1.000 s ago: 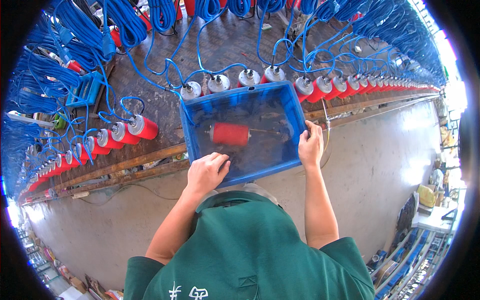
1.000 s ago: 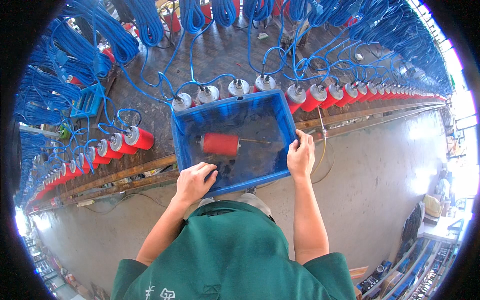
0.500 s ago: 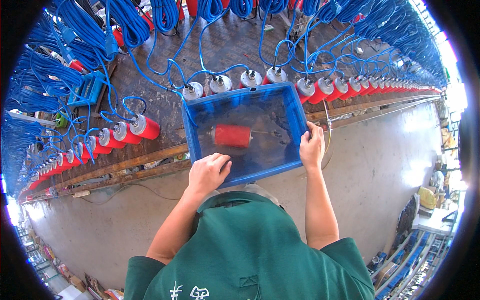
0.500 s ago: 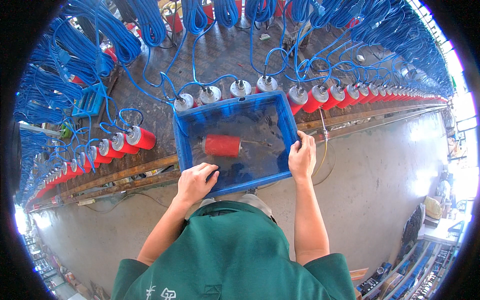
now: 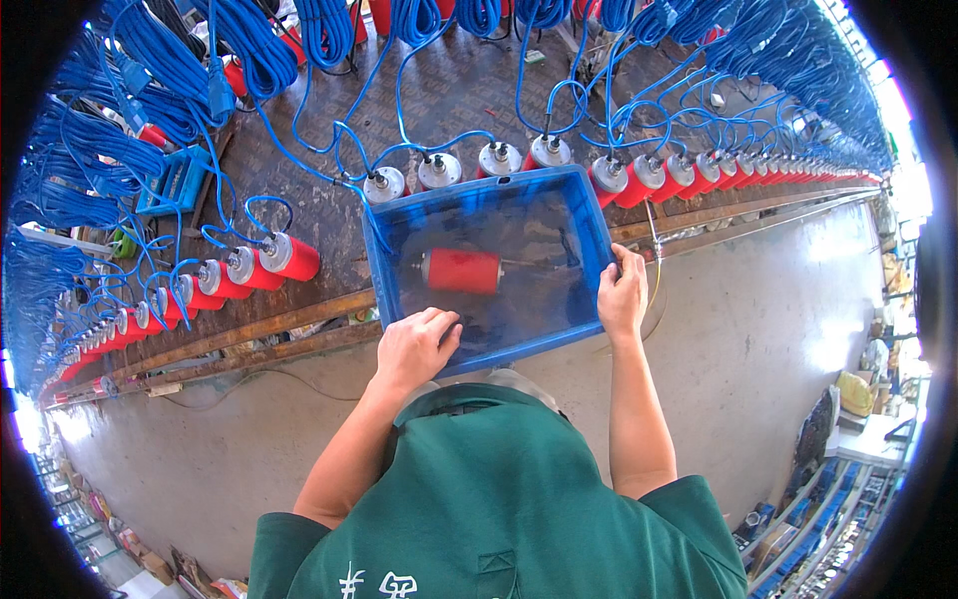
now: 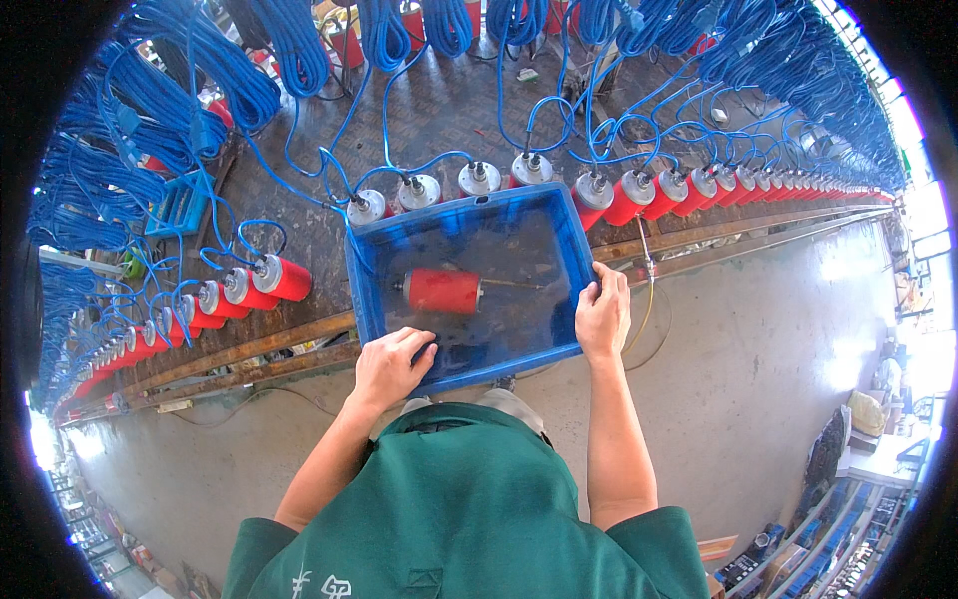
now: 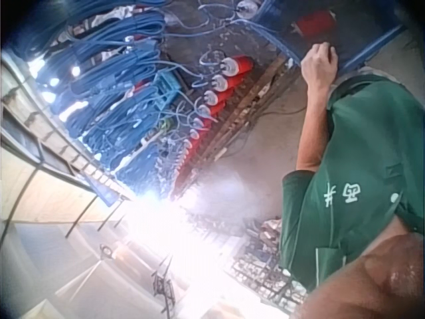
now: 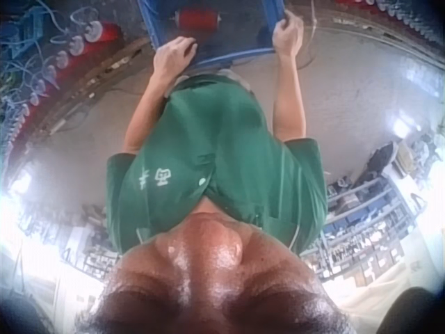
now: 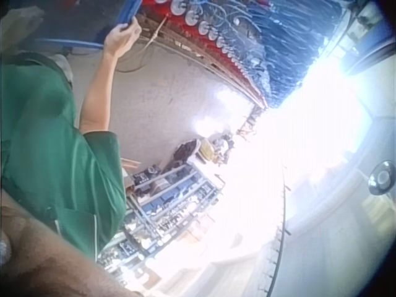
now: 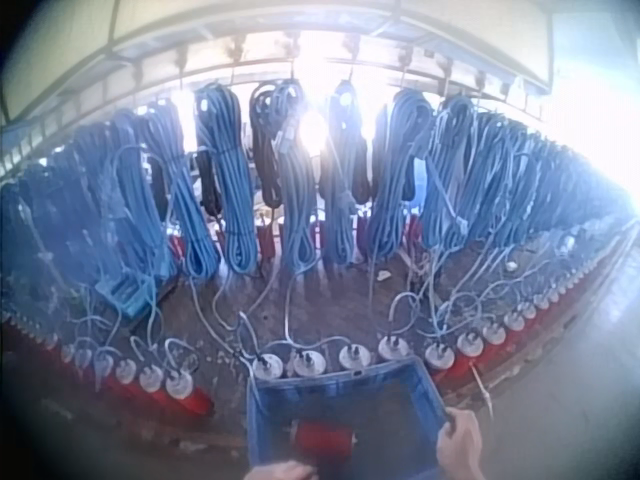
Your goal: The person picks up red cylindrical canisters from a workbench, immerses them in a blue bin of water, and applies air with a nozzle to the valve assembly.
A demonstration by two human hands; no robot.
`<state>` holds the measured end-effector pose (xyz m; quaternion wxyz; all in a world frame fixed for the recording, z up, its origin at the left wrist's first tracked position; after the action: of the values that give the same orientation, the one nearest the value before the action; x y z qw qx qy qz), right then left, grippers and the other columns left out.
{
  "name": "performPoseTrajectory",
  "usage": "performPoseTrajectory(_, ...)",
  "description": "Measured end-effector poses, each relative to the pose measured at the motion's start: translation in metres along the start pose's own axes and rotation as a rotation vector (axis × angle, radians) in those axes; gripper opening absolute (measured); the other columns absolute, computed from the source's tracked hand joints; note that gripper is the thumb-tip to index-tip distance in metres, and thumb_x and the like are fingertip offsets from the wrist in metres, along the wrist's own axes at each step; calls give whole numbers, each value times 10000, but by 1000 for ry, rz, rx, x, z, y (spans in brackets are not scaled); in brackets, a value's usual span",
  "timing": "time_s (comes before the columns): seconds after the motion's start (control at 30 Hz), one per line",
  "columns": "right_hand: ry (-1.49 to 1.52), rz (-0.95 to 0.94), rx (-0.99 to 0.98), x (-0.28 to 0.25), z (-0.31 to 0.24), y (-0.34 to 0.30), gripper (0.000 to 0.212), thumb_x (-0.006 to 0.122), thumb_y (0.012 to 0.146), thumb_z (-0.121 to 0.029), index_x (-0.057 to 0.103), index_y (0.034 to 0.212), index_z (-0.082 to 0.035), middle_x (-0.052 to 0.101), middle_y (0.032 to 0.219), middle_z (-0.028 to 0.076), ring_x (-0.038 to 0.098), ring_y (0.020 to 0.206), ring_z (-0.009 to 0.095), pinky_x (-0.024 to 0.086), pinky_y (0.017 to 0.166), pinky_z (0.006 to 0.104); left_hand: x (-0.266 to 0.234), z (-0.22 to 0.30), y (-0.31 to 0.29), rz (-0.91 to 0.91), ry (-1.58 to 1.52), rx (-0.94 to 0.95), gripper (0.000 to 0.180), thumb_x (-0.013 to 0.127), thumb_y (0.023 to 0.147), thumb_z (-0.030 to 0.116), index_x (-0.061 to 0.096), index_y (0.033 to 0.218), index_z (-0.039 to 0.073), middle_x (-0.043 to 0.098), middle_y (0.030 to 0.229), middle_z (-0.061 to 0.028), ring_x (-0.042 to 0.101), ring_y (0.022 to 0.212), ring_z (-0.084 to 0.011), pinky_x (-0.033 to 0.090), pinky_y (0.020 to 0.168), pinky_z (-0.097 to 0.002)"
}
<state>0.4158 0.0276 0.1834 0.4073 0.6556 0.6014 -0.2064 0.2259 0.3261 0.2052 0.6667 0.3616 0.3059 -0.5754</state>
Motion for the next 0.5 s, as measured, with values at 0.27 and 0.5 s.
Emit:
performPoseTrajectory(0.27, -11, -15, 20, 2, 3, 0, 342, 608, 973, -62, 673, 1309, -74, 669, 1222, 142, 643, 1178, 357, 530, 1011, 473, -2, 3, 3, -5, 8, 8, 191, 721, 983, 262, 772, 1083, 108, 773, 1025, -79, 753, 898, -325, 604, 765, -426)
performPoseTrajectory(0.5, -17, -13, 25, 0, -2, 0, 340, 610, 973, -76, 676, 1306, -89, 667, 1235, 136, 638, 1188, 355, 531, 1013, 474, 4, -8, 37, -44, -30, 101, 336, 745, 943, 167, 703, 1232, 1, 722, 1201, -192, 690, 1130, -384, 559, 984, -447)
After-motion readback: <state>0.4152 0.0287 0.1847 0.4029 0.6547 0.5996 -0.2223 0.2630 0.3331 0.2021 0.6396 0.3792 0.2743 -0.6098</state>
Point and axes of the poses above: each hand's wrist, its own y-axis towards the middle knuckle, its own x-axis out of the palm, z = x × y, the point moved 2 cm from there along y, towards the middle knuckle
